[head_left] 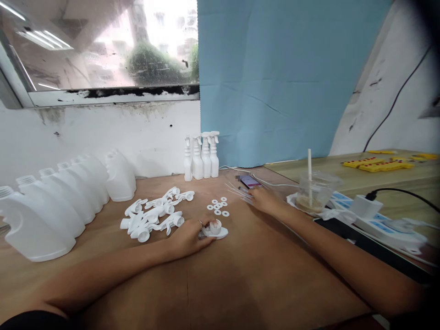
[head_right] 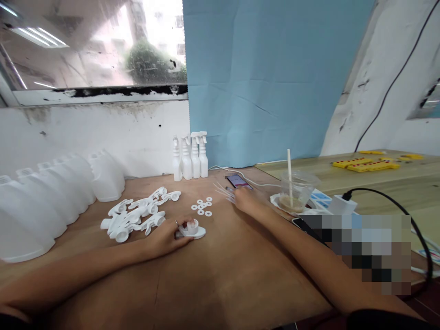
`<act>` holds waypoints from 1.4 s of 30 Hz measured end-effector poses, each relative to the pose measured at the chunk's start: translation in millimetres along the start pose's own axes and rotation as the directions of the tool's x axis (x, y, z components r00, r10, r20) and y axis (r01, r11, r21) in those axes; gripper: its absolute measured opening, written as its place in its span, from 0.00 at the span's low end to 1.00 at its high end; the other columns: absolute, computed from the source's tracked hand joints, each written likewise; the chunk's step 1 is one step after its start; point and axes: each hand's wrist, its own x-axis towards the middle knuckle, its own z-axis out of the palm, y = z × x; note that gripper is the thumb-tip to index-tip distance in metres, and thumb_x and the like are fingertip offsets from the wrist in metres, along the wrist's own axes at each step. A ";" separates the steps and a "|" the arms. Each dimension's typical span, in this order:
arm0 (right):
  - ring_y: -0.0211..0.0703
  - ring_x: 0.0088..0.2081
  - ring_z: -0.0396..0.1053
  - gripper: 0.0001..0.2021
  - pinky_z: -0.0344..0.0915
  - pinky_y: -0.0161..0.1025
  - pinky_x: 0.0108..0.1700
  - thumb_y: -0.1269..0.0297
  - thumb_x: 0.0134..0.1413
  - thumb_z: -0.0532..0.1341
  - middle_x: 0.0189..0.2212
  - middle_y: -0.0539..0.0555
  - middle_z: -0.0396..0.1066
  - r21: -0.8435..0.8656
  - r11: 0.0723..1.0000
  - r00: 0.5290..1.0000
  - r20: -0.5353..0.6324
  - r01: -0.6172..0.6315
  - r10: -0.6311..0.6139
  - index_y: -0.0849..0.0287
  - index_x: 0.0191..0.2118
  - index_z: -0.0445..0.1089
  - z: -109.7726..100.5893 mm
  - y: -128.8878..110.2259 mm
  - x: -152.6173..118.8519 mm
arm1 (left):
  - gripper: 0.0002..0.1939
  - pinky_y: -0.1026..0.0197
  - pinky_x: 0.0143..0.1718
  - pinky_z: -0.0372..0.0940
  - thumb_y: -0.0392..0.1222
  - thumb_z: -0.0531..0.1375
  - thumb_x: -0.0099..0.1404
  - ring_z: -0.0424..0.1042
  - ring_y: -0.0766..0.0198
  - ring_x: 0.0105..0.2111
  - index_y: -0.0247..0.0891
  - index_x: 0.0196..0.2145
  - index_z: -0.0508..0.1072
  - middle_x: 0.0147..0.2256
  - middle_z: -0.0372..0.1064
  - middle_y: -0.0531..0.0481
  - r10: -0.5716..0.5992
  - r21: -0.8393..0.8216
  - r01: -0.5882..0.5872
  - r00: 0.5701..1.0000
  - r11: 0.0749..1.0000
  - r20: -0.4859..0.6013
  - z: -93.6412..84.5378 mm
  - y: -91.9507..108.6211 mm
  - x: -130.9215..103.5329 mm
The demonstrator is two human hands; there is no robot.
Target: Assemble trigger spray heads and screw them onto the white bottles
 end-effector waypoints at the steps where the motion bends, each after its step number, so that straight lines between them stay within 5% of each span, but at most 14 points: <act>1: 0.54 0.37 0.72 0.09 0.63 0.46 0.41 0.74 0.53 0.56 0.34 0.66 0.74 -0.012 0.999 0.999 0.009 -0.044 0.045 0.64 0.33 0.74 1.5 3.7 -1.0 | 0.17 0.61 0.43 0.63 0.40 0.59 0.62 0.70 0.60 0.41 0.40 0.49 0.66 0.45 0.70 0.48 0.022 -0.009 -0.022 1.000 1.000 -0.005 -0.6 0.7 0.5; 9: 0.61 0.35 0.73 0.05 0.62 0.50 0.38 0.74 0.47 0.60 0.27 0.67 0.73 0.097 0.981 0.984 -0.032 -0.169 0.173 0.63 0.24 0.70 -1.6 0.1 -3.3 | 0.16 0.60 0.44 0.63 0.40 0.59 0.62 0.69 0.59 0.42 0.39 0.48 0.67 0.45 0.70 0.48 0.018 -0.034 -0.018 1.000 0.999 0.001 0.3 1.4 0.7; 14: 0.46 0.33 0.73 0.05 0.67 0.39 0.37 0.65 0.56 0.54 0.29 0.56 0.74 0.382 0.924 0.989 -0.121 -0.029 0.082 0.59 0.34 0.65 -15.8 -26.7 -0.7 | 0.25 0.61 0.40 0.64 0.41 0.61 0.60 0.70 0.60 0.39 0.41 0.54 0.63 0.43 0.71 0.49 -0.074 -0.023 0.073 0.997 0.997 -0.008 0.8 0.4 0.2; 15: 0.43 0.31 0.73 0.06 0.67 0.37 0.35 0.62 0.58 0.54 0.28 0.54 0.73 0.493 0.869 0.991 -0.127 0.037 0.030 0.59 0.35 0.64 -18.7 -35.9 -3.3 | 0.26 0.61 0.40 0.64 0.41 0.62 0.59 0.70 0.60 0.39 0.42 0.55 0.63 0.43 0.71 0.49 -0.081 -0.021 0.081 0.997 0.996 -0.006 0.5 0.5 0.4; 18: 0.41 0.27 0.70 0.13 0.67 0.38 0.30 0.55 0.54 0.60 0.25 0.50 0.70 0.916 0.337 0.975 -0.187 0.217 -0.121 0.58 0.38 0.62 -25.5 -67.5 -18.7 | 0.24 0.60 0.42 0.64 0.40 0.62 0.59 0.70 0.59 0.41 0.42 0.54 0.65 0.45 0.71 0.50 -0.059 -0.026 0.059 0.998 0.998 0.010 -0.4 0.8 1.4; 21: 0.38 0.26 0.68 0.13 0.65 0.36 0.30 0.55 0.53 0.63 0.25 0.49 0.69 0.957 0.167 0.958 -0.200 0.236 -0.206 0.59 0.37 0.63 -27.9 -95.3 -38.3 | 0.23 0.61 0.44 0.63 0.38 0.62 0.60 0.70 0.59 0.42 0.42 0.53 0.65 0.46 0.71 0.50 -0.022 -0.044 0.022 1.000 0.999 0.001 -0.6 0.8 2.1; 33: 0.39 0.32 0.68 0.06 0.65 0.37 0.37 0.60 0.62 0.55 0.29 0.50 0.67 0.893 0.280 0.918 -0.271 0.352 -0.288 0.57 0.38 0.63 -19.5 -111.5 -60.1 | 0.25 0.62 0.43 0.62 0.37 0.61 0.60 0.70 0.61 0.41 0.42 0.55 0.64 0.46 0.70 0.52 0.020 -0.046 -0.020 1.000 0.999 0.005 -0.7 0.9 2.0; 42: 0.38 0.31 0.68 0.03 0.64 0.37 0.37 0.64 0.61 0.57 0.28 0.49 0.67 0.931 0.149 0.929 -0.297 0.333 -0.222 0.57 0.37 0.63 -19.4 -114.8 -58.1 | 0.25 0.62 0.42 0.62 0.38 0.61 0.60 0.70 0.61 0.40 0.42 0.55 0.64 0.46 0.71 0.51 0.006 -0.045 -0.006 1.000 0.999 0.012 -0.1 -1.4 1.9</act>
